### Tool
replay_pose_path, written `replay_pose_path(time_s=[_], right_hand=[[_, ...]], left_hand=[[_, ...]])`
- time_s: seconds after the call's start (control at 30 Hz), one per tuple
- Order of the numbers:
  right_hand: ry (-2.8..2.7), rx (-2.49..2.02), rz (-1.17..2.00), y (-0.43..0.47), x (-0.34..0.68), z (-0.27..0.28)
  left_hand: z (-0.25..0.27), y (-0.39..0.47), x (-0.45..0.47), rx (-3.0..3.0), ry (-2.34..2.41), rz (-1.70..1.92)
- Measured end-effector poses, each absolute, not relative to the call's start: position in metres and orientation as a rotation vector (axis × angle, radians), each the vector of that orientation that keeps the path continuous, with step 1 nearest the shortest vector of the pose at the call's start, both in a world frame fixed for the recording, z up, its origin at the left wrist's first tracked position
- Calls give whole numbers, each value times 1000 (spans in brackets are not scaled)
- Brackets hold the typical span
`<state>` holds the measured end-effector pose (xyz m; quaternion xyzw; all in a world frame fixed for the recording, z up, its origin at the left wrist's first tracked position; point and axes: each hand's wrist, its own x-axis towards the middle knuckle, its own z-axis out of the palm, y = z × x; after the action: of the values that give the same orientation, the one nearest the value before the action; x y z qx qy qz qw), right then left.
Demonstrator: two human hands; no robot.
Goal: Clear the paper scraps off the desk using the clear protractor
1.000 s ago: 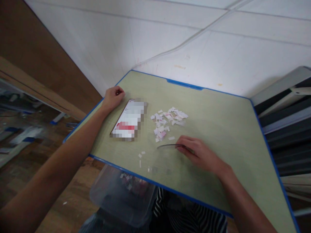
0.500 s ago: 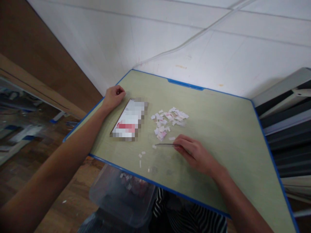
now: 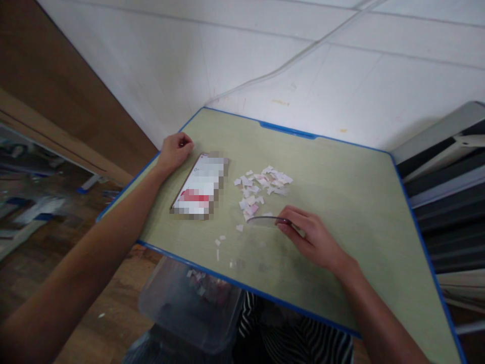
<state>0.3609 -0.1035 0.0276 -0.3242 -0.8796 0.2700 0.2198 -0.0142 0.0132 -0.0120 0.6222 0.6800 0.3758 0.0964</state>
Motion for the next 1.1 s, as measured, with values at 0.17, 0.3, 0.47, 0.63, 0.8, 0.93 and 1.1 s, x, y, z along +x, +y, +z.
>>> replay_pose_path(time_s=[0.17,0.3,0.47,0.63,0.8,0.93,1.1], right_hand=[[-2464,-874,798,-104,361,30],[-2470,-793,831,-108,358,33],[-2538,-746,854,-110,356,36],[-2480,-802,744,-108,358,32],[-2522,-792,724,-113,346,20],[-2574,-687,705,-124,335,21],[-2475,-747,535,-119,347,27]], left_hand=[[-12,13,-14,1832,2023,1113],[-10,12,-12,1822,2034,1111],[-9,12,-12,1820,2023,1113],[-9,11,-11,1815,2028,1097],[-6,10,-9,1813,2053,1077],[-7,11,-10,1822,2045,1101],[-8,12,-11,1823,2037,1131]])
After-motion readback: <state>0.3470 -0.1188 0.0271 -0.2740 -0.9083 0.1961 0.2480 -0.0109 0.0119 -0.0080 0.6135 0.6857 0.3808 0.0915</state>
